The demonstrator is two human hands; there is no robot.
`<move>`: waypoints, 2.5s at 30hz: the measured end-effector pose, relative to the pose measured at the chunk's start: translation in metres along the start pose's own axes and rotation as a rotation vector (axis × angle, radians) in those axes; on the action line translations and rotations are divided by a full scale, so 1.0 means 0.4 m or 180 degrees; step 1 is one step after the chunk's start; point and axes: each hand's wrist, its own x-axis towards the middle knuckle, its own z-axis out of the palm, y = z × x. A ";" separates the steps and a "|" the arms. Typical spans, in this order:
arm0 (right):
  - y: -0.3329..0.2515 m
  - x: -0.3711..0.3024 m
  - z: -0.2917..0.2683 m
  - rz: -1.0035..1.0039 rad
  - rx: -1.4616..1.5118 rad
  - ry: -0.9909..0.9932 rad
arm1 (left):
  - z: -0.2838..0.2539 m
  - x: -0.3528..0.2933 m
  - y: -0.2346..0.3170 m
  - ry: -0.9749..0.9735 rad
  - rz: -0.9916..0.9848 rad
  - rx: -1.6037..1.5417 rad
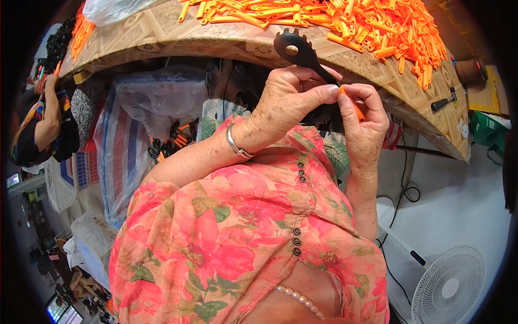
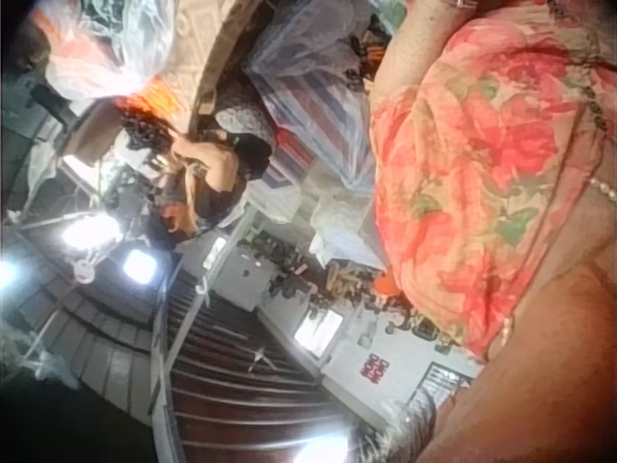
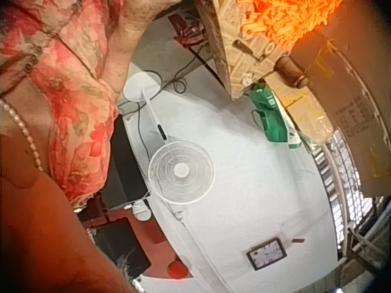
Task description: The person assembles small orange plastic components by inserting them into a black plastic holder and tapping them with a hammer. The person repeats this process for multiple units, placing the finished items on the table.
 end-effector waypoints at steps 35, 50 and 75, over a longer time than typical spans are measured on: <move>-0.012 -0.007 -0.003 -0.1007 -0.0855 0.0327 | 0.008 -0.010 -0.006 -0.0388 0.0424 -0.0110; 0.032 0.022 0.003 -0.2035 -0.2017 0.0215 | -0.032 0.005 -0.019 0.0113 -0.0445 -0.0526; 0.104 0.222 -0.061 -0.1742 -0.3480 0.0206 | -0.056 0.021 -0.026 0.0757 -0.0270 -0.0836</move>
